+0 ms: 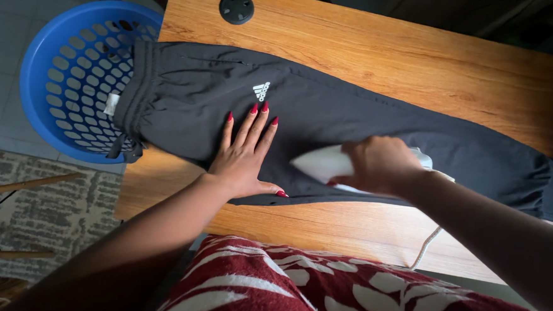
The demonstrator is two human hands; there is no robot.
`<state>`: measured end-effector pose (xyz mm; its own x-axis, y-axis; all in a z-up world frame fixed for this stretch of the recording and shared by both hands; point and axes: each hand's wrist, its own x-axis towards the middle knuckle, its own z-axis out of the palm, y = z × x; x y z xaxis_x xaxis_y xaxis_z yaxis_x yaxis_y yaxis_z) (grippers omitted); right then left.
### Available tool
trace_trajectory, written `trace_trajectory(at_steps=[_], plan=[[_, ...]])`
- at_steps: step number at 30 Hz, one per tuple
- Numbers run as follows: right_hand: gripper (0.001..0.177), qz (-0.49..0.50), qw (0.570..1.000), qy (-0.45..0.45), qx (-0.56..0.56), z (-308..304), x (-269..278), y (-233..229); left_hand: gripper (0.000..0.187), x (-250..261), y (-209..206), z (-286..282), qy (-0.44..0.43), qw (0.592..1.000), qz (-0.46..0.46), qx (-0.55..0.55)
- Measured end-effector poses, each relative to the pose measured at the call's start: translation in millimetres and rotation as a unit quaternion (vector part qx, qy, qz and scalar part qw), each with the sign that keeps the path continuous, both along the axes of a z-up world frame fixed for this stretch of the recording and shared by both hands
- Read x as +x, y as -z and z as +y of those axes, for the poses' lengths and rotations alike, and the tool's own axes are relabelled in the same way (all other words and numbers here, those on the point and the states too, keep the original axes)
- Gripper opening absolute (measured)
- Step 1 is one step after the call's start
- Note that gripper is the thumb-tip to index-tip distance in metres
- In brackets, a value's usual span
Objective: Ironing a pair of black track pants on a wooden desk.
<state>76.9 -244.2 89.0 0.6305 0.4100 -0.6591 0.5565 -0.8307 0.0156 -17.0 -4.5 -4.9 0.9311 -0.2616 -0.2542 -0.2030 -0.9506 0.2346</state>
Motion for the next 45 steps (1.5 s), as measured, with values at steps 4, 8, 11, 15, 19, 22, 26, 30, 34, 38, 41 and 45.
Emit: trace_trajectory(at_steps=[4,8,11,15,19,22,26,30,34,38,41,45], plan=[[0.078,-0.015,0.999,0.008,0.032,13.9,0.8,7.5,0.148,-6.3,3.7,5.2,-0.028,0.999,-0.013,-0.007],[0.081,-0.051,0.997,0.032,0.049,31.4,2.6,7.5,0.148,-12.2,3.9,10.0,-0.045,0.999,-0.013,-0.011],[0.074,0.000,0.999,-0.039,0.024,50.1,-8.3,-3.1,0.148,-14.7,3.3,17.1,-0.052,0.999,-0.010,-0.002],[0.077,-0.023,0.998,-0.015,0.053,63.2,-5.8,7.4,0.147,-20.4,7.1,28.7,-0.063,0.998,-0.019,-0.009],[0.075,-0.037,0.997,0.009,0.065,80.5,-7.9,11.2,0.148,-24.2,7.1,34.8,-0.079,0.997,-0.014,-0.012],[0.073,-0.026,0.996,-0.053,0.064,94.5,-14.0,4.9,0.148,-27.1,3.0,41.5,-0.088,0.996,-0.013,-0.007],[0.072,-0.034,0.997,-0.023,0.063,113.9,-11.2,7.1,0.148,-32.2,3.5,51.5,-0.108,0.994,-0.018,-0.002],[0.073,-0.037,0.997,-0.023,0.065,127.3,-8.6,7.6,0.149,-35.7,6.4,62.1,-0.122,0.992,-0.021,0.007],[0.069,-0.044,0.994,-0.065,0.081,134.4,-6.6,12.7,0.148,-41.8,12.5,68.5,-0.134,0.990,-0.029,0.017],[0.075,-0.052,0.996,-0.004,0.076,150.3,-3.0,10.3,0.147,-42.6,14.0,70.0,-0.140,0.989,-0.037,0.027],[0.077,-0.065,0.994,0.015,0.082,156.7,1.3,13.0,0.146,-44.4,17.3,70.2,-0.139,0.989,-0.039,0.022],[0.078,-0.048,0.995,0.033,0.076,156.2,17.5,28.5,0.146,-44.2,19.7,72.5,-0.131,0.990,-0.047,0.024]])
